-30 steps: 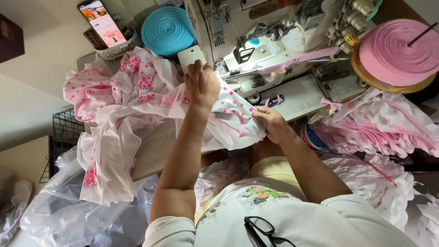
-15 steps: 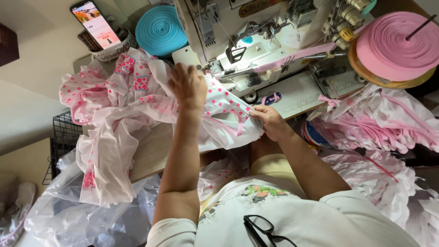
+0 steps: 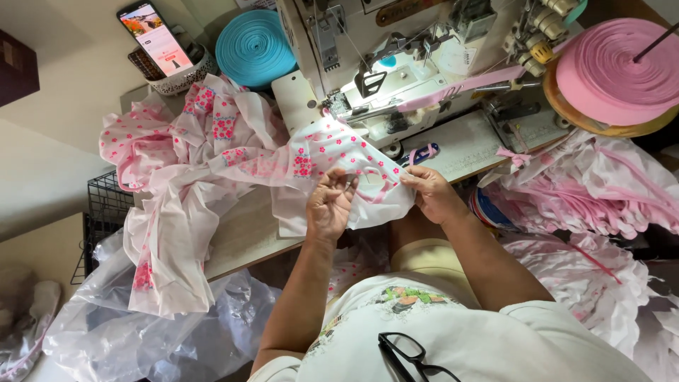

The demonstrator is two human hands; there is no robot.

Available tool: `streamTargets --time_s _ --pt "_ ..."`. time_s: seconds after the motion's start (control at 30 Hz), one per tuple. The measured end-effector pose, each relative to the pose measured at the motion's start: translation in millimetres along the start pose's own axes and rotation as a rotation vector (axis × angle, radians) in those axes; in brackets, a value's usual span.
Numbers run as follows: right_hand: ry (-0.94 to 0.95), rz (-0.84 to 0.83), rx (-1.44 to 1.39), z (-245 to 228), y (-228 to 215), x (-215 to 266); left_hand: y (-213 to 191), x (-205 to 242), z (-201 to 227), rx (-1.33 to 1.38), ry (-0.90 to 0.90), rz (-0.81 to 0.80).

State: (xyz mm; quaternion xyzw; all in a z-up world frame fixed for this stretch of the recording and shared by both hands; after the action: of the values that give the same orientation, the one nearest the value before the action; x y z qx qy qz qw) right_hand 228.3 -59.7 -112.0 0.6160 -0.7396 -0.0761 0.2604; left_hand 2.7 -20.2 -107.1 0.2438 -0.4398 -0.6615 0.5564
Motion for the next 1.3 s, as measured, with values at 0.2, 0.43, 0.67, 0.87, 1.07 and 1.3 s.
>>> streamTargets --time_s 0.2,0.43,0.67,0.87,1.07,1.3 --pt "-0.006 0.002 -0.023 3 5 9 72 40 34 -0.453 0.207 0.136" --pt "-0.012 -0.086 0.109 12 28 15 57 -27 90 -1.950 0.962 0.211" --pt "-0.053 -0.077 0.176 26 60 -31 40 -167 127 -2.217 0.660 0.238" --pt "-0.228 -0.058 0.287 15 83 -72 85 -55 101 -1.894 0.872 0.162" --pt "-0.081 -0.210 0.037 -36 120 -14 -4 42 21 -1.526 0.770 0.125" --pt "0.230 -0.486 -0.116 -7 83 -9 -14 50 86 -1.258 0.498 0.239"
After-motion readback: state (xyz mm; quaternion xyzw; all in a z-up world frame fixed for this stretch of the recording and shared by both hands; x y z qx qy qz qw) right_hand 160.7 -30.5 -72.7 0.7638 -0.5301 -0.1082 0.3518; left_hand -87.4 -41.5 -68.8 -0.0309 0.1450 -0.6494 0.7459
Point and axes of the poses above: each hand's wrist, its own x-axis away from the middle knuckle, its own y-axis out of the palm, z = x × y, the point moved 3 cm from there along -x, towards the middle knuckle, and after that the axes turned 6 degrees about z, right-handed, at the moved point
